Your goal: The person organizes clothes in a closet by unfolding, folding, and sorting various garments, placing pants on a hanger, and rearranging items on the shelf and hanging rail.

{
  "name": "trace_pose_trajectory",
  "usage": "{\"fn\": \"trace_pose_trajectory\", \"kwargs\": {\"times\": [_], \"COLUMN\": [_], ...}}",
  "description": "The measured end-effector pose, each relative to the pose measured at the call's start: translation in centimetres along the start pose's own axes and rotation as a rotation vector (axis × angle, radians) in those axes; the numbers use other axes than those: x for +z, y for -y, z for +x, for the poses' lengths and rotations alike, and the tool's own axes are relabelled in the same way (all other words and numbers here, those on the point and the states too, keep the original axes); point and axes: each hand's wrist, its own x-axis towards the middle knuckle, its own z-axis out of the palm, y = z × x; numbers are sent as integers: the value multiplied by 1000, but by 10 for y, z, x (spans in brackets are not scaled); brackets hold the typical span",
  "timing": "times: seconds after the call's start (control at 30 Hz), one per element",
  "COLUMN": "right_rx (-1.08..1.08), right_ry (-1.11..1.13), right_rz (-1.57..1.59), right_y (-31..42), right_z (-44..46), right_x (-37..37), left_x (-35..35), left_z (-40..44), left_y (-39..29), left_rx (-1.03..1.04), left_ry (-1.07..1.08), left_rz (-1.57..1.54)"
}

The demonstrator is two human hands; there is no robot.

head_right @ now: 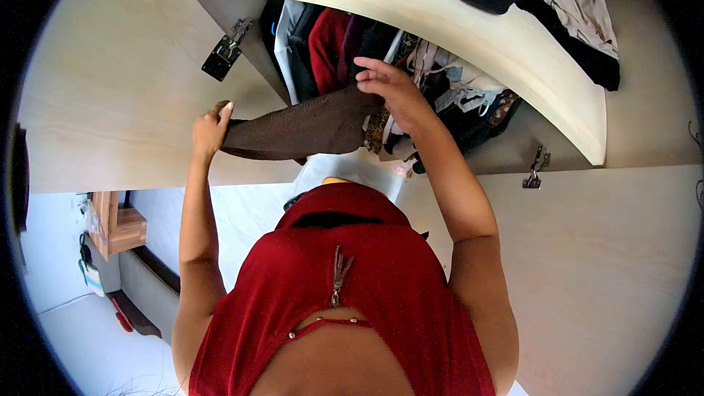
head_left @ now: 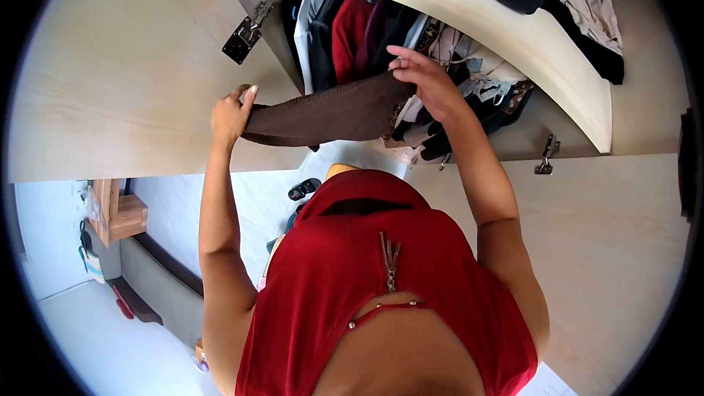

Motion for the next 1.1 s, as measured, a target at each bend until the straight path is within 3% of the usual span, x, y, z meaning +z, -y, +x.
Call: {"fn": "trace_pose_trajectory", "kwargs": {"times": [0.1, 0.2, 0.23, 0.3, 0.4, 0.57, 0.63, 0.67, 0.8, 0.83, 0.87, 0.93, 0.97, 1.0, 1.07, 1.1], "right_rx": [-59, -352, -387, -312, -279, -389, -448, -379, -15, -102, -69, 53, 78, 220, 352, 357], "right_ry": [81, 7, -103, -96, -77, 57, 205, 304, 648, 742, 709, 514, 461, 322, 385, 386], "right_rz": [-316, -1034, -1079, -1110, -1083, -974, -888, -868, -771, -865, -861, -567, -289, -191, 375, 545], "right_y": [9, -9, -20, -28, -25, -18, -20, -26, -58, -77, -94, -91, -123, -113, -93, -95], "right_z": [-9, -13, -14, -15, -20, -31, -37, -40, -54, -50, -47, -46, -38, -42, -41, -37], "right_x": [8, 4, 2, -6, -4, 5, 8, 10, 26, 25, 23, 36, 35, 46, 58, 61], "left_x": [0, -11, -14, -7, 18, 56, 58, 58, 76, 60, 65, 65, 75, 87, 60, 48], "left_z": [-13, -34, -41, -53, -55, -44, -38, -37, -49, -54, -59, -65, -65, -65, -75, -83], "left_y": [6, -10, -16, -12, 10, 42, 41, 42, 9, -14, -21, -40, -46, -54, -104, -128], "left_rx": [299, 467, 491, 523, 440, 191, -198, -395, -473, -465, -373, -222, -109, 9, 518, 556], "left_ry": [103, 269, 324, 383, 400, -76, 39, 97, -49, 101, 95, 158, 189, 217, 174, 220], "left_rz": [-112, 30, 143, 283, 324, -296, -489, -581, -1110, -1109, -1151, -967, -923, -879, -481, -442]}}
